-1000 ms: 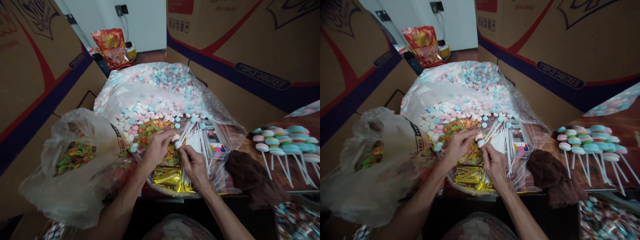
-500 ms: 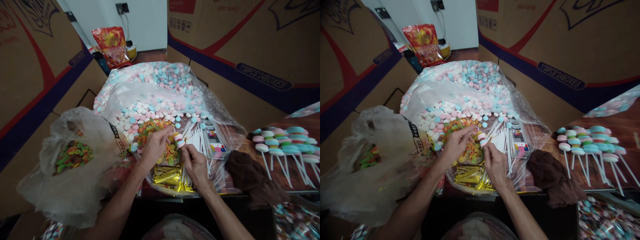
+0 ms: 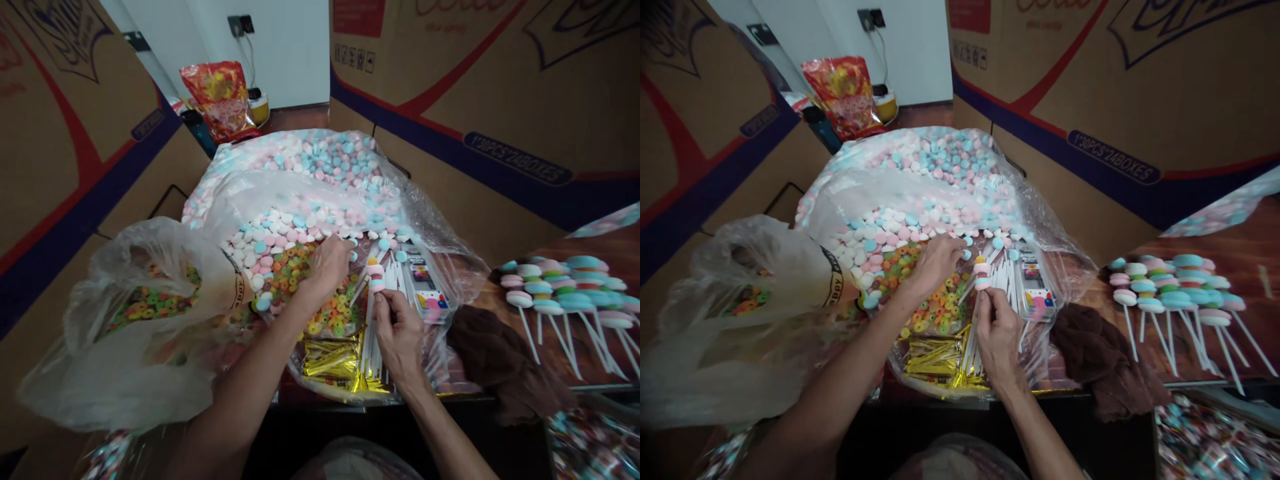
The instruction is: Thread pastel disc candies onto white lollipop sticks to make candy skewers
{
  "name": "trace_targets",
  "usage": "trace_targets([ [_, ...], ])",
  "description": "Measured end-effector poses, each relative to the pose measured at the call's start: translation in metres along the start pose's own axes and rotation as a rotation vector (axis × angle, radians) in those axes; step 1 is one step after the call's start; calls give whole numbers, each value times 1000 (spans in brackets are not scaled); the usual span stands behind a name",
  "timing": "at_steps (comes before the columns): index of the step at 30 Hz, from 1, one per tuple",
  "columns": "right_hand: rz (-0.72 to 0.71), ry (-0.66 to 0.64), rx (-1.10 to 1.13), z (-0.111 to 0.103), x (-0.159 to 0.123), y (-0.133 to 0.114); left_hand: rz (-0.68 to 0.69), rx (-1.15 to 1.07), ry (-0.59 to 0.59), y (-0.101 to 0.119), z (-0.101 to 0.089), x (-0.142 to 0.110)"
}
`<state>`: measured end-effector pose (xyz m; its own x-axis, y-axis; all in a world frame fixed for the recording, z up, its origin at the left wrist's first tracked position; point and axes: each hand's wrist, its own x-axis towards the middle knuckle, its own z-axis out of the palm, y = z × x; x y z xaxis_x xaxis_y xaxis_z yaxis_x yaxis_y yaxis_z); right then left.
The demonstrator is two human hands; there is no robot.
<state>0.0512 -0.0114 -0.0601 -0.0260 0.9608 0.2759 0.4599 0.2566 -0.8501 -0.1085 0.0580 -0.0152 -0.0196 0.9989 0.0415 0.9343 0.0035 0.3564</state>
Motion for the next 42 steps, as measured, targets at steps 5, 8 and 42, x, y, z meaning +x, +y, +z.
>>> trace_targets([
  [5, -1, 5, 10, 1, 1, -1, 27, 65, -47, 0, 11, 3],
  [8, 4, -11, 6, 0, 1, -1, -4, 79, -33, -3, 12, 3],
  [42, 37, 14, 79, 2, 2, 1, -119, -311, 61, -13, -1, 6],
])
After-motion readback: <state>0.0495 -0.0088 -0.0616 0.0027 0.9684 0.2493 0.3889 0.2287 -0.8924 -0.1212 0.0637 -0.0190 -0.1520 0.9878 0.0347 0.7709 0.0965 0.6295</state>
